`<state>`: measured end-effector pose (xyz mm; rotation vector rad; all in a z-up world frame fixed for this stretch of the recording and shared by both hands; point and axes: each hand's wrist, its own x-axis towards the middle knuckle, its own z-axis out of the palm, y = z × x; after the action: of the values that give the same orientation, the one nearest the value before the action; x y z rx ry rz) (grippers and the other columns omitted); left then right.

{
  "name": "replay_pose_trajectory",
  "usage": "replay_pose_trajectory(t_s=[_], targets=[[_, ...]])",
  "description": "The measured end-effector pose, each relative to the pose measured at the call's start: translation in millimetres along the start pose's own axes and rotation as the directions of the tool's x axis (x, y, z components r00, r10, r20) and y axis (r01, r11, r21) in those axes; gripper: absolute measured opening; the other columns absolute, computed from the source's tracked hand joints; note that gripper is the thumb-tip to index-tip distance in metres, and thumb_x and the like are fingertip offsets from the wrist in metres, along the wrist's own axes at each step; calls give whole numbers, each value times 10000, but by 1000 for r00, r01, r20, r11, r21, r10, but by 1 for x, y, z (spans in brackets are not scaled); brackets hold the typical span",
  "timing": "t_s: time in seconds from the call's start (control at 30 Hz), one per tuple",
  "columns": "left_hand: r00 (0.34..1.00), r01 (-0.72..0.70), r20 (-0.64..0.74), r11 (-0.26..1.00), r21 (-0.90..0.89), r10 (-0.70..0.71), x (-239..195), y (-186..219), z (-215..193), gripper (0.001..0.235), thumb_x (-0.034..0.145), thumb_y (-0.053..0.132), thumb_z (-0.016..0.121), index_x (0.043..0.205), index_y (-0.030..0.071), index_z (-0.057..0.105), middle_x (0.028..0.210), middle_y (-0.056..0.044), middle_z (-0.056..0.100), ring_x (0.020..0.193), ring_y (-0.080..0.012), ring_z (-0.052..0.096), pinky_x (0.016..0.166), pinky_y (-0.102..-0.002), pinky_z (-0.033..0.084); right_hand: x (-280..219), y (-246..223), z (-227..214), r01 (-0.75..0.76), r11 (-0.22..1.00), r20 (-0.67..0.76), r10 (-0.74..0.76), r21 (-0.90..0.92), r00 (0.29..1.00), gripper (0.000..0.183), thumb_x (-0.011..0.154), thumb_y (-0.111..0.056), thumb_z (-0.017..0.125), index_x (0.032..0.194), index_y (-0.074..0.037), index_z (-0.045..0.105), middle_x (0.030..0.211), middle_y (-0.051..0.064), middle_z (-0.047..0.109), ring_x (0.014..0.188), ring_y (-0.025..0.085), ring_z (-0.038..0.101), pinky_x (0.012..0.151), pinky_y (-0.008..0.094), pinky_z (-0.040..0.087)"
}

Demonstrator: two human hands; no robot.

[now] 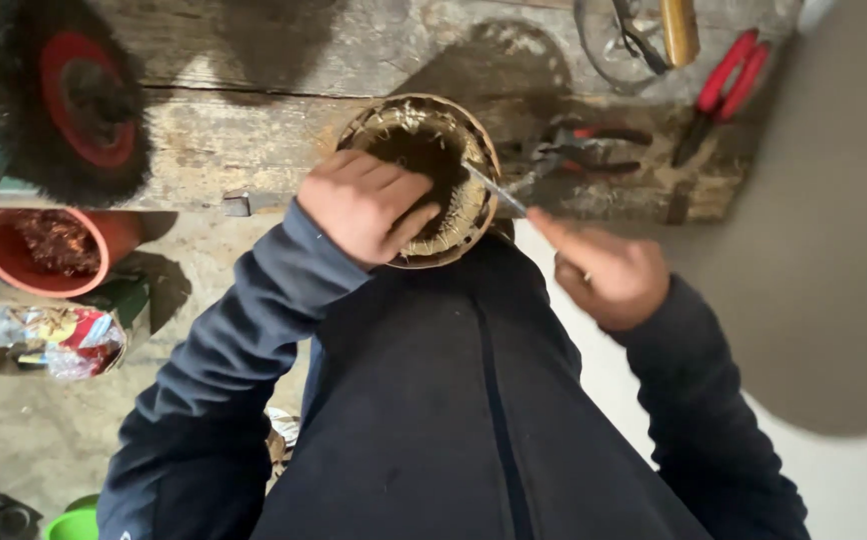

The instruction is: Scraping and cleaning the internal components of a motor stator using a knife.

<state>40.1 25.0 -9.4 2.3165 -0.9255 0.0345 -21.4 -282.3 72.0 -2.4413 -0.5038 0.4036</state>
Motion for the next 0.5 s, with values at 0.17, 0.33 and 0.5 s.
replay_pose_trajectory(t_s=[0.17,0.33,0.5], targets=[[996,57,-68,996,65,-52,30,9,-1,165,957,207,711,1079,104,755,938,-51,735,795,-235,696,652,-339,536,-6,-17,5,54,946,-35,-69,-319,997,625,780,-50,730,1395,-153,686,659,87,559,523,280,577,475,439,445],[993,-110,-21,988,113,113,42,9,3,212,909,162,686,1110,120,742,973,-32,698,819,-226,677,692,-349,546,-31,-5,18,-130,990,-71,133,46,989,553,910,-42,657,1449,-156,613,839,93,660,682,274,654,627,387,519],[989,-143,54,984,102,138,39,9,4,161,922,199,703,1060,121,733,960,-20,704,829,-221,686,725,-361,541,-35,-10,41,-186,978,-117,197,100,973,609,933,-59,642,1525,-147,531,901,121,680,733,300,666,668,379,535]])
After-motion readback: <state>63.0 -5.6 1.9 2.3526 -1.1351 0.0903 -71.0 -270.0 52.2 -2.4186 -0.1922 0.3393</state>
